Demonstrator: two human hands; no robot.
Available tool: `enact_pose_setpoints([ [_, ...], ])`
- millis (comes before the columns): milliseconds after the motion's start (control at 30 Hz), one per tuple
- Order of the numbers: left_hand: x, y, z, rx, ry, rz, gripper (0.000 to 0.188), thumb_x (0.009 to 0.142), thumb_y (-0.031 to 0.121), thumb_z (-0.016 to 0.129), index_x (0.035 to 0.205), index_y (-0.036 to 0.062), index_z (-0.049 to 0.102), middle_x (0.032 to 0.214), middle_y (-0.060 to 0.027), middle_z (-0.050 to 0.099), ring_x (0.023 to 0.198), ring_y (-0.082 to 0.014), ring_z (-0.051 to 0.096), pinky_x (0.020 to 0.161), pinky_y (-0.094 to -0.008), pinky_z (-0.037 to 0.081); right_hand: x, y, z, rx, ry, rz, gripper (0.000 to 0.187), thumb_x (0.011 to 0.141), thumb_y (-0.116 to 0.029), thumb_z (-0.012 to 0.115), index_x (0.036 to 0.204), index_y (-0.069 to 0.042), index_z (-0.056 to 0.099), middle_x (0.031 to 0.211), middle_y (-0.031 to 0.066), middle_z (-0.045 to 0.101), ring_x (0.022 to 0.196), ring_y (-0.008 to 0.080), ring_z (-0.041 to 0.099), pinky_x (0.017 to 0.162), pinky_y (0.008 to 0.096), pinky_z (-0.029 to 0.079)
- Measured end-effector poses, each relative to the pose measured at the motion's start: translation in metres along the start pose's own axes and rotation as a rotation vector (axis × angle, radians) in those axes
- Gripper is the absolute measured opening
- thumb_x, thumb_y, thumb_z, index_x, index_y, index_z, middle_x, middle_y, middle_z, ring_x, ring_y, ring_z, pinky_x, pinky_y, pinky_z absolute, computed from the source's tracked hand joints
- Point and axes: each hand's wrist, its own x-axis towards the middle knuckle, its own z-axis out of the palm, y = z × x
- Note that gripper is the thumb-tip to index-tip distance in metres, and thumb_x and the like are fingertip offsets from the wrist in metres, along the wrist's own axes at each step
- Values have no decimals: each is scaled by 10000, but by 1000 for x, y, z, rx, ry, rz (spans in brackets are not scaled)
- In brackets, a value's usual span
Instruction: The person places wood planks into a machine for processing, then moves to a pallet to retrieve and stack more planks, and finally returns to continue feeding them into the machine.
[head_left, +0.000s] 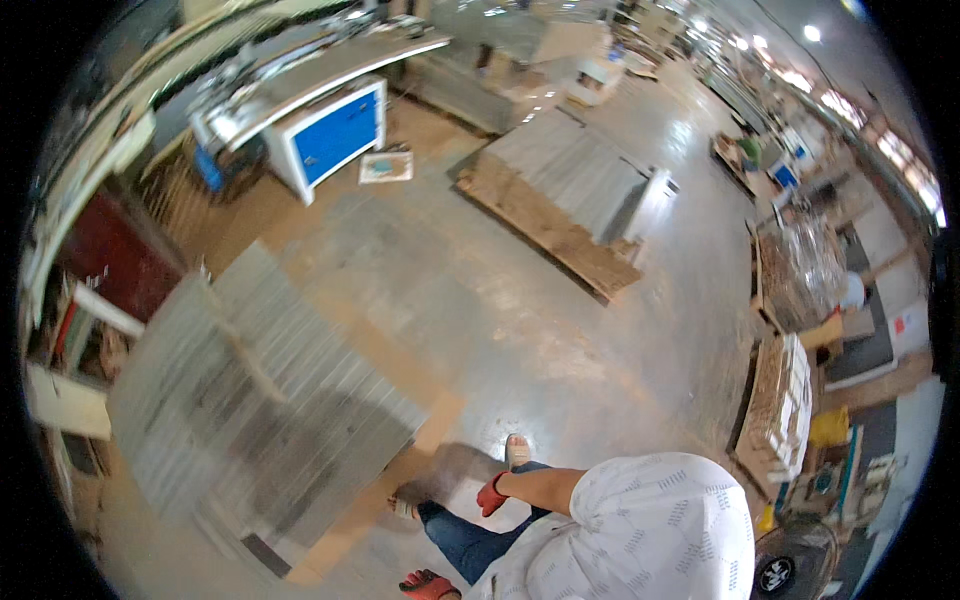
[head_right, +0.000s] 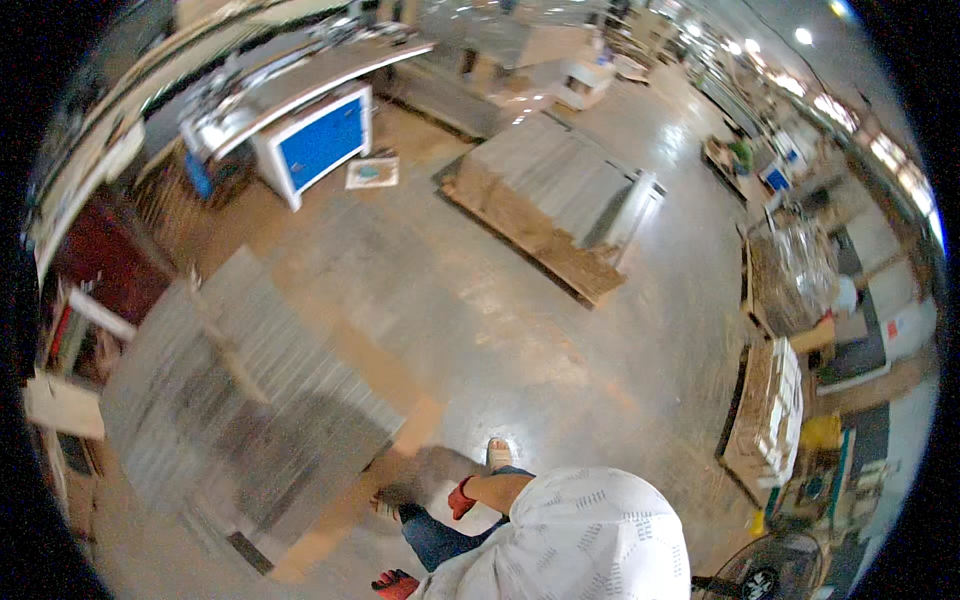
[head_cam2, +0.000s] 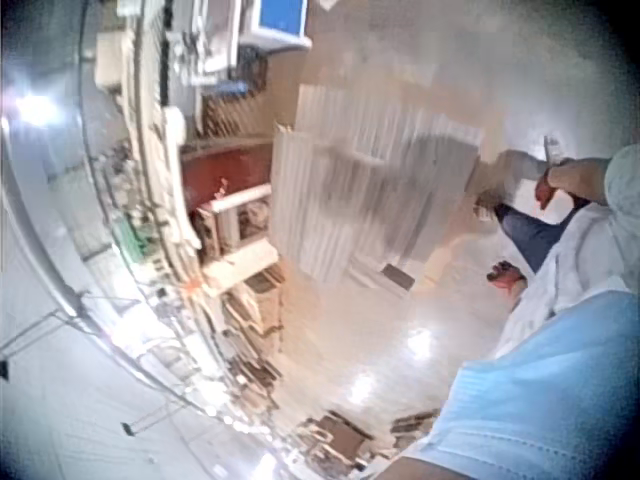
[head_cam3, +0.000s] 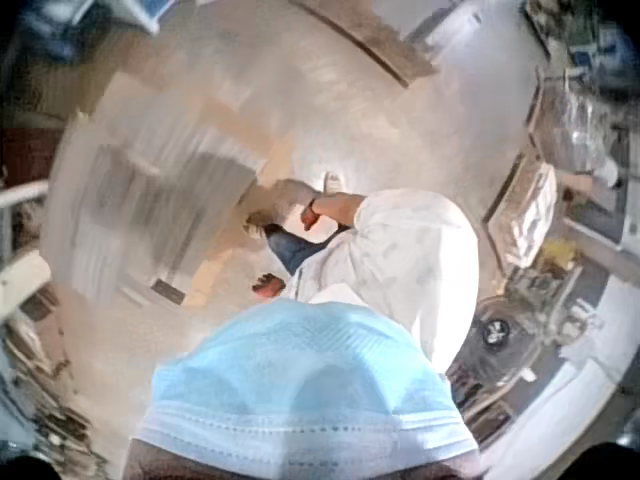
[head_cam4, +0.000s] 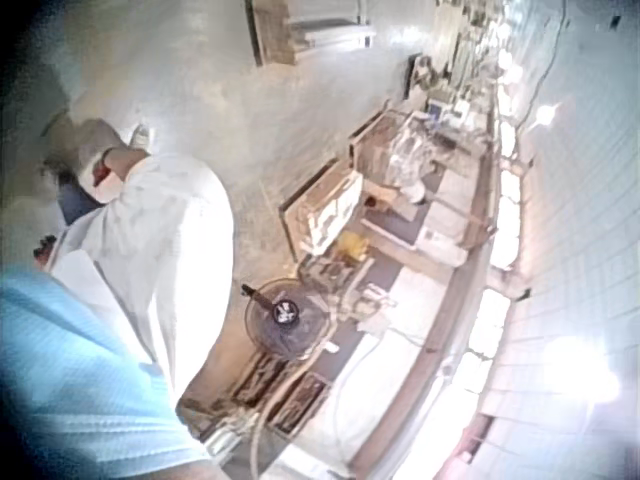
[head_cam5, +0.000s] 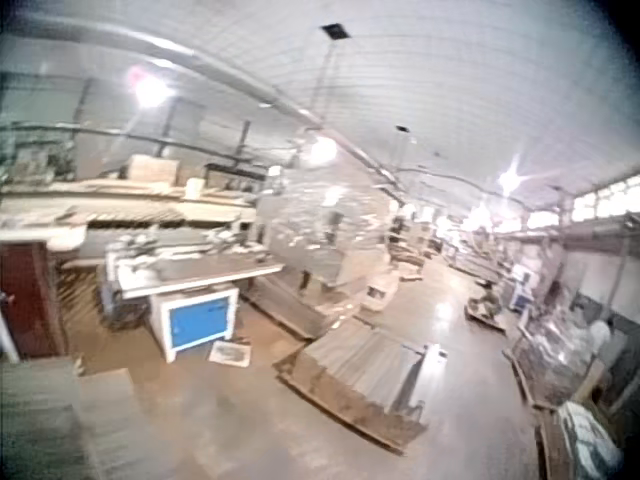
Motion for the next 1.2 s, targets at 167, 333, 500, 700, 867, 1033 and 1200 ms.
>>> enact_pose_setpoints([
  [167,-45,-22,87,-114,-487,-83,541,1046,564,566,1488,251,550,1257,-56,626,1039,-245,598,961,-452,511,-245,65,27,218,817,441,457,979,-489,551,1126,-99,738,1201,170,721,1124,343,661,1023,540,512],
  [333,-188,-36,227,613,-724,-391,318,1072,462,549,827,286,451,713,65,461,622,-169,451,521,-351,338,-352,286,93,661,1292,336,472,970,-483,597,1175,-84,743,1167,217,758,1118,402,709,983,487,547],
  [500,-196,-45,294,911,-1153,-608,357,1061,495,583,817,253,485,689,22,392,584,-160,394,521,-354,316,-474,327,191,1207,1763,682,495,945,-458,644,1187,-36,734,1160,216,761,1178,375,699,998,461,544],
  [700,-282,-123,396,1050,-1045,-484,352,1060,481,597,829,227,518,691,10,445,581,-168,439,524,-361,358,-439,327,358,1427,1389,1027,517,1000,-469,518,1138,-27,749,1200,248,745,1179,380,695,1033,503,511],
  [867,-317,-157,515,1089,-1056,-440,350,1059,470,609,839,206,545,692,0,489,578,-173,476,526,-366,392,-403,236,351,1354,849,776,515,970,-568,558,1092,-130,801,1168,111,779,1047,343,735,930,564,534],
  [1033,-338,-163,631,1099,-1115,-451,349,1059,458,621,849,184,572,693,-10,533,575,-179,513,528,-372,427,-406,288,278,1644,1123,778,490,972,-541,564,1084,-127,801,1122,143,777,1010,340,738,912,534,543],
  [1200,-352,-190,773,1141,-1324,-503,348,1058,447,633,859,163,599,694,-20,578,573,-185,550,531,-377,462,-455,426,178,1172,1680,778,473,1058,-454,511,965,-62,759,930,169,754,856,297,715,806,451,550],
])
